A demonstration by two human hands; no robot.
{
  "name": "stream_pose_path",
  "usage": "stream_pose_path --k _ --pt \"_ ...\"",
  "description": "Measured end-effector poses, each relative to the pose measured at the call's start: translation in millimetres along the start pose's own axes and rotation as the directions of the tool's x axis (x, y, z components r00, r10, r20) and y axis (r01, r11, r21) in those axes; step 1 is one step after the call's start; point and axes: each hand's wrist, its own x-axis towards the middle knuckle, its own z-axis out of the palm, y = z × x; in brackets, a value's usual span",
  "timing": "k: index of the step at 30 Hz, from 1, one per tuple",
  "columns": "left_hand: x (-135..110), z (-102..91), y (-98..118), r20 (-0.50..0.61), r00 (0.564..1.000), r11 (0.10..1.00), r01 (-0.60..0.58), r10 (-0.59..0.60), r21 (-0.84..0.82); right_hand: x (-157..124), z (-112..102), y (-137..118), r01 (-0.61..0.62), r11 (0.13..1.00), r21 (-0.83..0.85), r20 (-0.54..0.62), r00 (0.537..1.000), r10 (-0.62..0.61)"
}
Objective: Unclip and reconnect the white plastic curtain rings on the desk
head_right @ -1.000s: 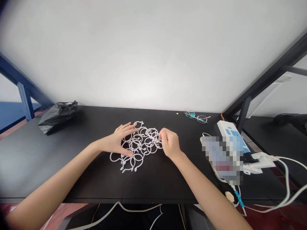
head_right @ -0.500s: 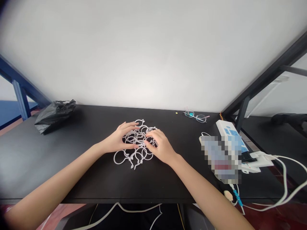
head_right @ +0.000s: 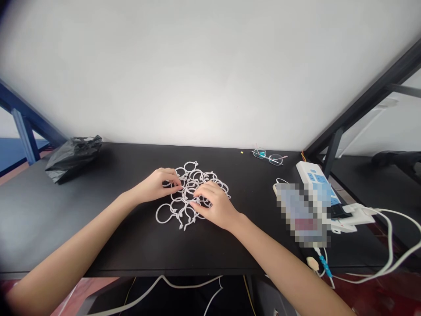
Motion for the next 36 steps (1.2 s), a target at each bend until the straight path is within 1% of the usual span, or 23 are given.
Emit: stream_pose_path --k 3,5,8,10,12,14,15,17,20,22,23,24,25,26,27,28,29,30,31,32,33,34,36 --pt "-0.3 -1.5 3.1 0.010 1.000 0.999 0.010 -0.010 -0.048 0.8 -0.1 0.1 0.011 1.000 0.005 -0.026 1.000 -0.011" --pt "-0.9 -5.2 7.2 0.013 0.999 0.993 0.039 -0.037 -0.114 1.9 -0.8 0.2 0.025 1.000 0.003 -0.076 0.997 -0.024" --pt "-1.6 -12.1 13.2 0.003 0.995 0.963 0.093 -0.095 -0.251 3.4 -2.7 -0.5 0.011 1.000 -0.017 -0.181 0.983 -0.014" --pt "-1.4 -14.1 16.4 0.004 0.991 0.914 0.124 -0.133 -0.387 3.5 -4.1 -1.6 -0.017 1.000 -0.018 -0.227 0.974 0.013" --pt "-0.5 -11.4 19.9 0.027 0.983 0.804 0.164 -0.181 -0.572 2.4 -4.5 -3.0 -0.031 0.999 0.018 -0.234 0.972 0.035" --pt "0.8 -3.8 24.6 0.069 0.968 0.641 0.211 -0.239 -0.738 0.0 -2.9 -4.2 0.000 0.997 0.071 -0.207 0.978 0.015" --pt "1.6 1.3 27.2 0.087 0.959 0.560 0.231 -0.271 -0.796 -1.3 -1.3 -4.7 0.030 0.995 0.094 -0.192 0.981 -0.012" --pt "3.0 12.5 32.1 0.111 0.933 0.423 0.258 -0.342 -0.869 -3.9 2.9 -5.2 0.087 0.988 0.124 -0.189 0.980 -0.062" --pt "4.5 25.7 36.2 0.182 0.884 0.206 0.292 -0.431 -0.934 -6.0 7.9 -5.1 0.100 0.985 0.138 -0.266 0.962 -0.060" --pt "5.1 30.3 37.3 0.226 0.865 0.109 0.304 -0.447 -0.947 -6.2 8.6 -4.6 0.099 0.987 0.128 -0.305 0.951 -0.055" --pt "5.3 31.5 38.3 0.239 0.860 0.087 0.309 -0.451 -0.947 -6.1 8.2 -4.4 0.102 0.988 0.115 -0.313 0.948 -0.061" --pt "5.4 32.4 39.9 0.244 0.855 0.084 0.315 -0.457 -0.946 -5.9 7.6 -4.3 0.105 0.989 0.100 -0.316 0.946 -0.069" --pt "5.3 33.1 42.4 0.234 0.853 0.103 0.316 -0.467 -0.943 -5.7 7.0 -4.4 0.106 0.991 0.085 -0.319 0.945 -0.074" --pt "5.0 34.0 45.8 0.204 0.853 0.150 0.308 -0.480 -0.939 -5.5 6.6 -4.9 0.102 0.992 0.071 -0.325 0.943 -0.073" --pt "4.2 35.0 49.8 0.147 0.859 0.230 0.290 -0.491 -0.929 -5.4 6.5 -5.8 0.093 0.994 0.064 -0.334 0.940 -0.066" --pt "3.1 36.3 54.1 0.062 0.870 0.344 0.257 -0.489 -0.903 -5.4 6.7 -7.2 0.081 0.995 0.062 -0.343 0.938 -0.055" --pt "1.5 37.9 58.2 -0.042 0.887 0.487 0.212 -0.460 -0.847 -5.5 7.2 -9.1 0.073 0.995 0.060 -0.351 0.935 -0.048" --pt "-0.6 39.6 61.5 -0.149 0.907 0.644 0.157 -0.394 -0.749 -5.6 7.9 -11.4 0.071 0.996 0.058 -0.355 0.934 -0.046" --pt "-2.8 41.3 63.9 -0.245 0.922 0.783 0.092 -0.300 -0.615 -5.8 8.7 -13.8 0.072 0.996 0.054 -0.356 0.933 -0.048" --pt "-5.0 42.9 65.0 -0.304 0.932 0.880 0.033 -0.199 -0.474 -5.9 9.4 -16.3 0.080 0.996 0.049 -0.356 0.933 -0.058" --pt "-7.0 44.1 65.0 -0.338 0.935 0.938 -0.019 -0.106 -0.347 -6.1 9.9 -18.4 0.090 0.995 0.048 -0.352 0.934 -0.067" --pt "-8.6 45.1 64.1 -0.358 0.933 0.967 -0.066 -0.026 -0.244 -6.2 10.1 -20.2 0.097 0.994 0.050 -0.343 0.937 -0.074" --pt "-10.5 46.0 60.9 -0.387 0.918 0.984 -0.138 0.084 -0.114 -6.3 9.8 -22.0 0.102 0.993 0.054 -0.316 0.945 -0.080"
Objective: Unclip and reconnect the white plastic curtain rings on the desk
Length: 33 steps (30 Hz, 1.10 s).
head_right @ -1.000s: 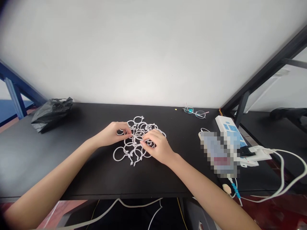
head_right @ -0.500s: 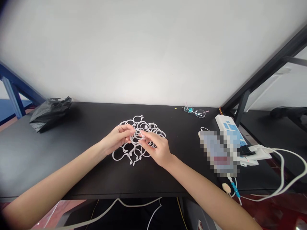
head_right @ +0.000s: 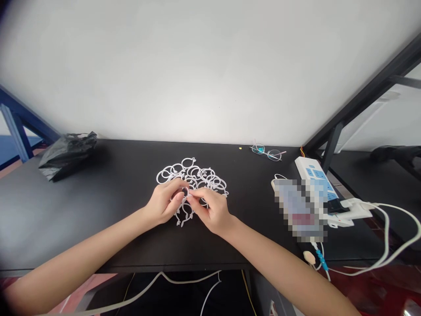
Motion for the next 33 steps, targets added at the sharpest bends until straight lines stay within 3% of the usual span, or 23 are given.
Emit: stream_pose_path --k 3,7,15,23,26,28,31,33 --pt "-0.8 0.3 -3.3 -0.033 0.995 0.994 -0.090 0.092 0.064 0.4 -0.8 0.5 0.036 0.999 -0.039 0.081 0.996 -0.033" --pt "-1.2 3.5 -1.8 -0.029 0.994 0.992 -0.108 0.110 0.058 -0.3 0.7 2.0 0.102 0.993 -0.058 0.155 0.984 -0.092" --pt "0.3 1.2 6.3 -0.004 1.000 0.999 -0.024 0.024 0.042 0.2 2.0 0.0 0.118 0.990 -0.079 0.086 0.990 -0.111" --pt "1.9 2.3 6.6 0.085 0.996 0.998 0.031 -0.036 0.055 -1.4 1.9 4.3 0.088 0.996 -0.032 0.161 0.984 -0.082" --pt "12.0 -14.7 -3.7 0.123 0.991 0.984 0.027 -0.049 0.177 0.5 -3.0 10.4 0.033 0.999 -0.018 0.194 0.981 -0.029" --pt "19.3 -36.1 -17.9 0.049 0.989 0.946 0.120 -0.142 0.301 2.1 -8.7 13.4 -0.036 0.999 0.011 0.152 0.988 0.034" --pt "24.0 -72.3 -48.5 -0.099 0.941 0.755 0.320 -0.324 0.572 4.0 -16.9 16.6 -0.137 0.990 0.030 0.099 0.986 0.134" --pt "21.8 -89.8 -69.0 -0.075 0.888 0.639 0.382 -0.453 0.667 5.0 -20.1 18.7 -0.164 0.986 0.013 0.101 0.982 0.161"
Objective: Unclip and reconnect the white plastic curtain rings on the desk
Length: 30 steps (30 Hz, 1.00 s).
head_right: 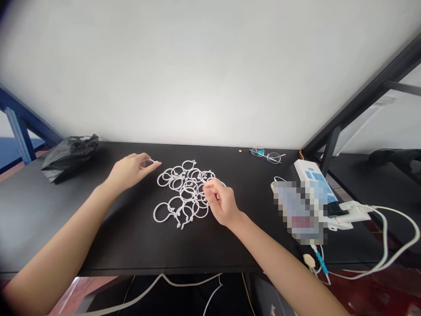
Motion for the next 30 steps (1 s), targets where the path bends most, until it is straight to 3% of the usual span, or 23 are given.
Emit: stream_pose_path --k 2,5,11,14,18,30 --pt "3.2 4.2 -16.7 0.094 0.995 0.998 0.030 -0.035 0.058 1.0 -0.9 2.0 -0.004 1.000 -0.027 0.012 1.000 0.005" --pt "1.5 11.7 -24.3 0.155 0.987 0.995 0.025 -0.039 0.095 1.2 0.7 4.7 -0.014 0.997 -0.075 0.059 0.998 0.018" --pt "-0.5 13.1 -18.7 0.115 0.993 0.999 -0.008 0.004 0.041 -1.3 4.2 5.5 -0.005 0.994 -0.110 0.092 0.996 0.015" --pt "-0.3 9.9 -11.3 0.092 0.985 0.986 -0.140 0.148 -0.085 -2.1 4.7 5.3 -0.006 0.993 -0.118 0.070 0.997 0.015" --pt "-2.7 9.6 1.8 0.137 0.937 0.938 -0.293 0.320 -0.183 -2.6 4.8 5.8 -0.012 0.994 -0.112 0.068 0.997 0.020" --pt "-1.6 18.8 -3.4 0.165 0.916 0.918 -0.324 0.365 -0.229 0.0 5.8 2.3 0.000 0.992 -0.130 0.064 0.998 0.008"
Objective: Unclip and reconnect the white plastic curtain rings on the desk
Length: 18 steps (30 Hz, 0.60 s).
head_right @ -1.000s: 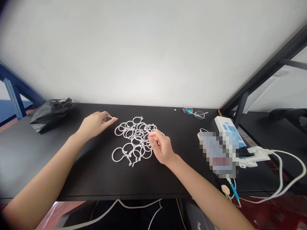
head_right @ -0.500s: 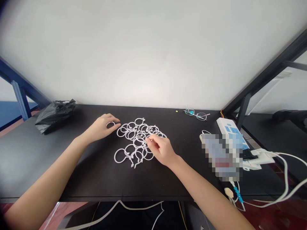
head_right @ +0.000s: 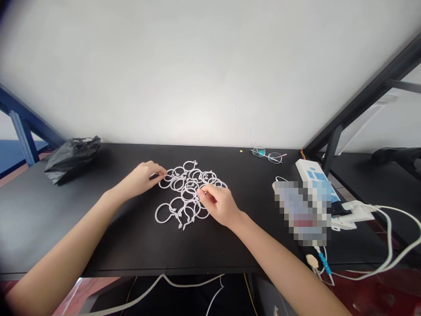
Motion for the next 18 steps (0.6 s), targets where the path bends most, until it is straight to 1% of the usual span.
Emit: stream_pose_path --k 3,6,9,11,14,18 --pt "1.7 3.8 8.3 -0.015 1.000 0.997 -0.018 0.017 -0.072 -0.4 0.1 0.6 0.006 1.000 -0.003 -0.004 1.000 -0.006" --pt "3.9 8.6 20.1 -0.050 0.998 0.982 -0.044 0.036 -0.184 -0.5 0.1 0.6 0.005 1.000 0.006 0.003 1.000 -0.005" --pt "5.0 10.7 33.1 -0.116 0.993 0.947 -0.048 0.012 -0.319 0.7 0.3 -0.5 -0.004 1.000 0.031 -0.015 1.000 0.004" --pt "4.5 11.0 42.0 -0.129 0.992 0.914 -0.063 0.012 -0.400 1.5 0.8 -0.9 -0.003 0.998 0.069 -0.020 1.000 0.004" --pt "2.7 12.6 55.1 -0.103 0.991 0.881 -0.120 0.081 -0.459 1.5 2.6 0.3 -0.009 0.993 0.121 0.021 1.000 0.007" --pt "0.3 17.3 69.8 -0.103 0.982 0.848 -0.188 0.158 -0.495 0.4 4.8 2.6 -0.015 0.994 0.110 0.040 0.999 0.011"
